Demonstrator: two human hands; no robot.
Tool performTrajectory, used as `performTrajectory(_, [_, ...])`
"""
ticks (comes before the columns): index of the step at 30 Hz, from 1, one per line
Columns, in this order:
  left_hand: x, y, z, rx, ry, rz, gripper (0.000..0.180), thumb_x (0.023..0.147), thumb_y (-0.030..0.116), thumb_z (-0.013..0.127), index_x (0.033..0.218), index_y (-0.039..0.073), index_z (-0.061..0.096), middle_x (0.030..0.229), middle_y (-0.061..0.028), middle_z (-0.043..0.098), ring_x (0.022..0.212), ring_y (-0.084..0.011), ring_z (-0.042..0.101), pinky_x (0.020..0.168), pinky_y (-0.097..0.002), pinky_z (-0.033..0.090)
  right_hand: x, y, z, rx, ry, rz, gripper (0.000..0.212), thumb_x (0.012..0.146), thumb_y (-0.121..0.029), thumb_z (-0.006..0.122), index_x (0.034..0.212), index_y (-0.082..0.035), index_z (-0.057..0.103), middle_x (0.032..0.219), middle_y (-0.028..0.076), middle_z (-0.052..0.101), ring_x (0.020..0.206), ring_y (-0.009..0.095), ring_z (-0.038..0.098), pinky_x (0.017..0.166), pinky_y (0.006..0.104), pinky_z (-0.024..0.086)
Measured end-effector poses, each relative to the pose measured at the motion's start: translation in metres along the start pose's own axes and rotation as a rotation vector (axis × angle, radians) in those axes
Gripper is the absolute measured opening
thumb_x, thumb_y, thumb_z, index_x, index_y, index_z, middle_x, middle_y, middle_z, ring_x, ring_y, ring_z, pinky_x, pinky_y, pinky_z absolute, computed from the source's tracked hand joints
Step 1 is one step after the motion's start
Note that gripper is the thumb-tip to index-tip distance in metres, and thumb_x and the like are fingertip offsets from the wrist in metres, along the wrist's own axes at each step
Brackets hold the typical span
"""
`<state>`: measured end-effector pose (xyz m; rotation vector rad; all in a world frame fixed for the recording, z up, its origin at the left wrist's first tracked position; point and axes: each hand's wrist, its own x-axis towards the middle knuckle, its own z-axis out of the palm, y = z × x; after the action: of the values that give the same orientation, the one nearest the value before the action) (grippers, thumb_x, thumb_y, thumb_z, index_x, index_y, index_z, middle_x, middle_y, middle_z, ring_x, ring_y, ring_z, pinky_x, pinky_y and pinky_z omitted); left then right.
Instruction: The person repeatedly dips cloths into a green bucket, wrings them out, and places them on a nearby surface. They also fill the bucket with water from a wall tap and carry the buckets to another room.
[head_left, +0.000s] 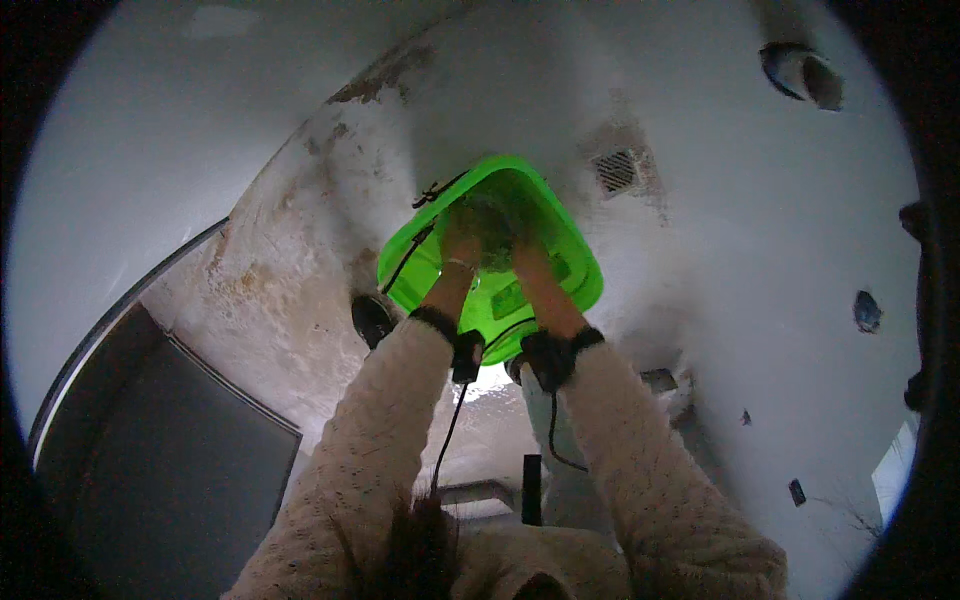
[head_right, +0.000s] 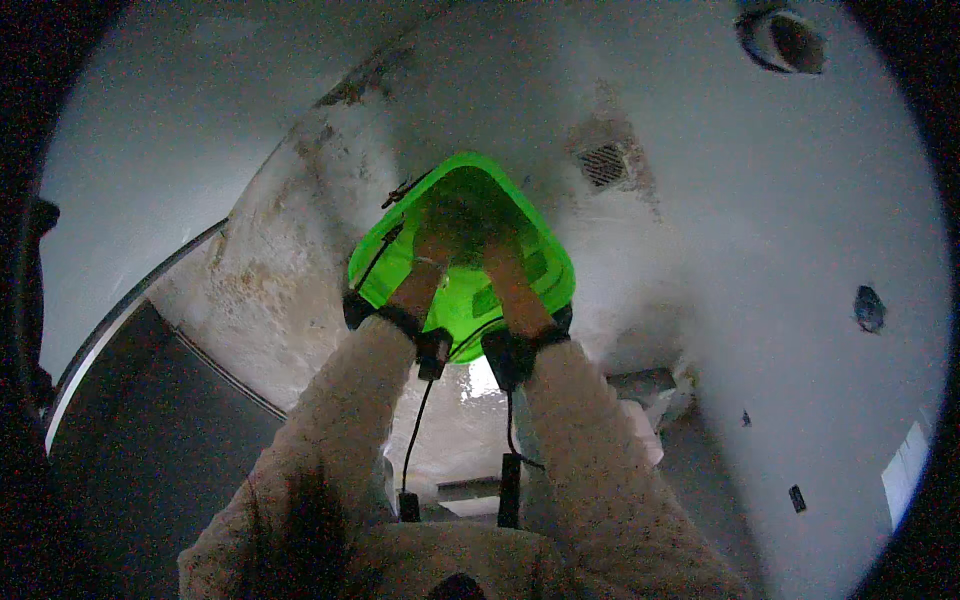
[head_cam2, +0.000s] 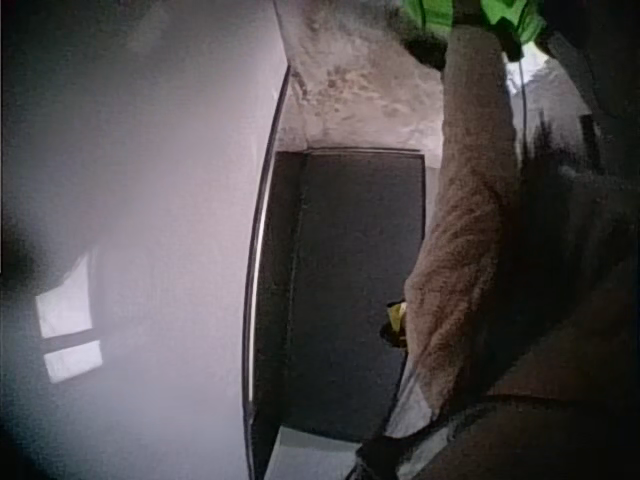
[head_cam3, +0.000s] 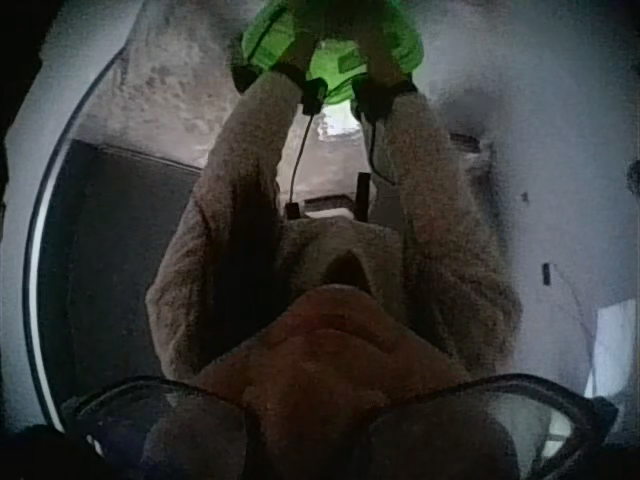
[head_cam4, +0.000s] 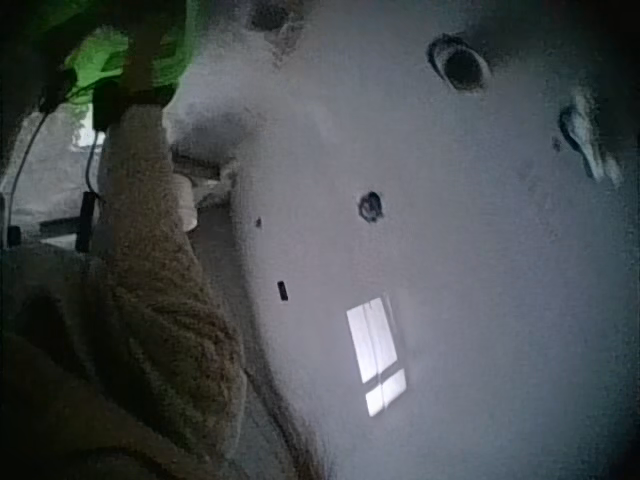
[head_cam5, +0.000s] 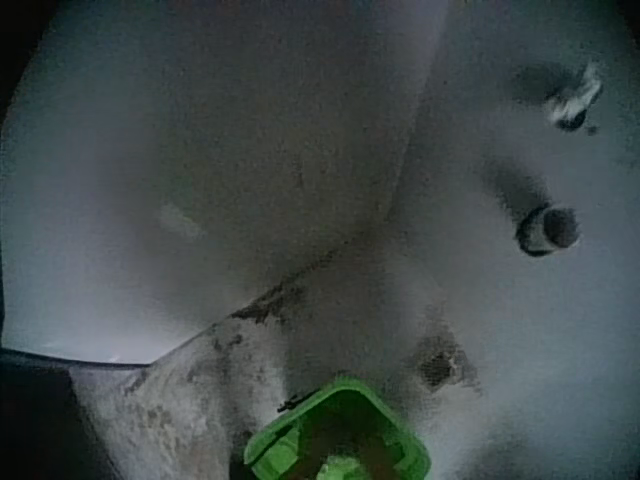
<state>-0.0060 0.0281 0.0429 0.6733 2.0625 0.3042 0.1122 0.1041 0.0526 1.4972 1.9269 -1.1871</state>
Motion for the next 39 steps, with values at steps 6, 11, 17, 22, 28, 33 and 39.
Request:
performTrajectory(6, [-0.118, 0.063, -0.093, -0.952, 0.268, 0.039, 0.023, 0.092, 0.018, 0.052, 0.108, 0.002, 0.054, 0.105, -0.0081, 0.059, 0.090, -0.0150, 0.055, 0.077, -0.0263, 0.044, -0.135, -0.044, -0.110, 0.572, 0.158, -0.221, 0.029, 0.079, -0.002, 0.055, 0.108, -0.005, 0.059, 0.099, 0.012, 0.056, 0.082, 0.023, 0.057, 0.071, 0.0315, 0.047])
performTrajectory(11, [-0.223, 0.109, -0.186, -0.570, 0.319, 0.142, 0.014, 0.084, 0.010, 0.060, 0.091, 0.000, 0.055, 0.082, -0.0145, 0.055, 0.076, -0.0277, 0.055, 0.069, -0.0324, 0.044, -0.225, -0.070, -0.204, 0.525, 0.290, -0.519, 0.029, 0.061, 0.003, 0.065, 0.087, -0.008, 0.066, 0.080, 0.006, 0.052, 0.076, 0.020, 0.054, 0.066, 0.0279, 0.045])
performTrajectory(17, [-0.216, 0.094, -0.184, -0.219, 0.266, 0.291, 0.011, 0.084, 0.014, 0.057, 0.087, 0.004, 0.058, 0.086, -0.0134, 0.057, 0.081, -0.0308, 0.056, 0.070, -0.0379, 0.045, -0.211, -0.061, -0.201, 0.392, 0.074, -0.417, 0.027, 0.062, 0.002, 0.066, 0.087, -0.009, 0.065, 0.090, 0.009, 0.050, 0.076, 0.024, 0.054, 0.068, 0.0323, 0.046])
performTrajectory(22, [-0.112, 0.053, -0.083, 0.142, 0.022, 0.011, 0.028, 0.089, 0.024, 0.048, 0.111, 0.007, 0.052, 0.107, -0.0157, 0.055, 0.098, -0.0360, 0.053, 0.083, -0.0453, 0.044, -0.086, -0.023, -0.081, 0.111, 0.142, -0.412, 0.025, 0.076, -0.007, 0.056, 0.100, -0.010, 0.063, 0.096, 0.015, 0.054, 0.089, 0.031, 0.054, 0.074, 0.0398, 0.045])
performTrajectory(28, [0.001, -0.019, 0.031, 0.503, -0.142, -0.054, 0.049, 0.088, 0.026, 0.046, 0.136, 0.023, 0.034, 0.143, -0.0103, 0.023, 0.131, -0.0300, 0.024, 0.099, -0.0474, 0.036, 0.021, 0.019, 0.042, -0.239, 0.140, -0.507, 0.035, 0.077, -0.006, 0.054, 0.113, -0.003, 0.053, 0.094, 0.017, 0.058, 0.087, 0.034, 0.054, 0.073, 0.0417, 0.047])
performTrajectory(33, [0.041, -0.058, 0.072, 0.274, -0.068, -0.054, 0.050, 0.089, 0.023, 0.046, 0.137, 0.015, 0.034, 0.141, -0.0133, 0.032, 0.129, -0.0348, 0.027, 0.106, -0.0472, 0.022, 0.050, 0.035, 0.064, -0.257, 0.029, -0.310, 0.036, 0.078, -0.012, 0.056, 0.112, -0.002, 0.052, 0.092, 0.017, 0.060, 0.080, 0.034, 0.057, 0.069, 0.0407, 0.049])
performTrajectory(39, [0.001, -0.006, 0.005, -0.112, -0.022, -0.045, 0.033, 0.089, 0.023, 0.049, 0.119, 0.009, 0.050, 0.133, -0.0159, 0.040, 0.121, -0.0340, 0.037, 0.101, -0.0460, 0.029, -0.012, 0.007, -0.024, -0.229, 0.233, -0.566, 0.037, 0.082, -0.019, 0.056, 0.115, -0.004, 0.051, 0.093, 0.016, 0.061, 0.076, 0.033, 0.059, 0.067, 0.0382, 0.049])
